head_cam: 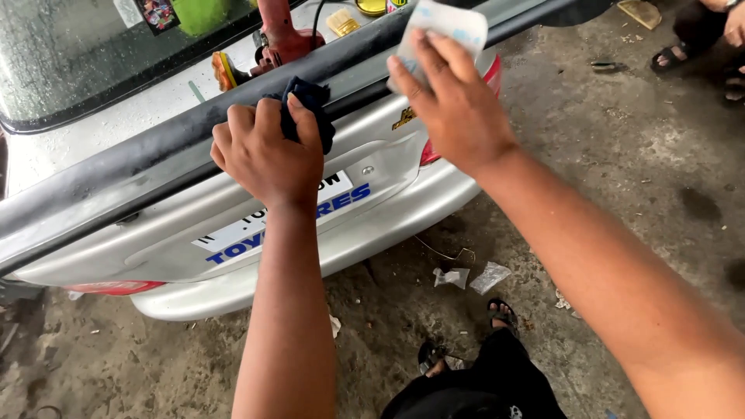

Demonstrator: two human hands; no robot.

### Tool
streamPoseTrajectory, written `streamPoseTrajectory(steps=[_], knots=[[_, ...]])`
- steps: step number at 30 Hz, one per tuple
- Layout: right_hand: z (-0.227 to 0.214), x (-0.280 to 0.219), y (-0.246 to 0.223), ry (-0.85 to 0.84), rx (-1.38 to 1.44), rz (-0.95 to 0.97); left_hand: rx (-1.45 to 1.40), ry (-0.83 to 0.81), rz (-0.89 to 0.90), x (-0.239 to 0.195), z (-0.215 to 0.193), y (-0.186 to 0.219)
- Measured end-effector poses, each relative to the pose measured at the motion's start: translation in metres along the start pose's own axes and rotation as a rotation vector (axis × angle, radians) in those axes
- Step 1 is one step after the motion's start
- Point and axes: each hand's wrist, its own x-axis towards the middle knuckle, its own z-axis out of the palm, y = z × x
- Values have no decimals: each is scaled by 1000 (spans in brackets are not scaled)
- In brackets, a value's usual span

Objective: Sanding and wiping down a car spoiler to prepare the surface for detailing or painting.

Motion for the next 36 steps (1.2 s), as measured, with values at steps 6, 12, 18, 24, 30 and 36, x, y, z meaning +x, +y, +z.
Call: streamPoseTrajectory(steps=[6,12,18,24,30,36], knots=[[-34,1,54,308,-106,38,-76,46,13,4,18,81],[-27,-3,40,202,-28,64,-113,-25,-45,3,40,183],[-37,-14,58,269,-60,-38,-123,-58,158,12,21,117],[-43,-21,80,251,-39,24,-35,79,-167,9,18,122],[-49,-22,80,167,4,25,-229,-59,12,1,25,210],[-51,-18,85,228,-54,-50,-138,-58,-50,19,17,166]])
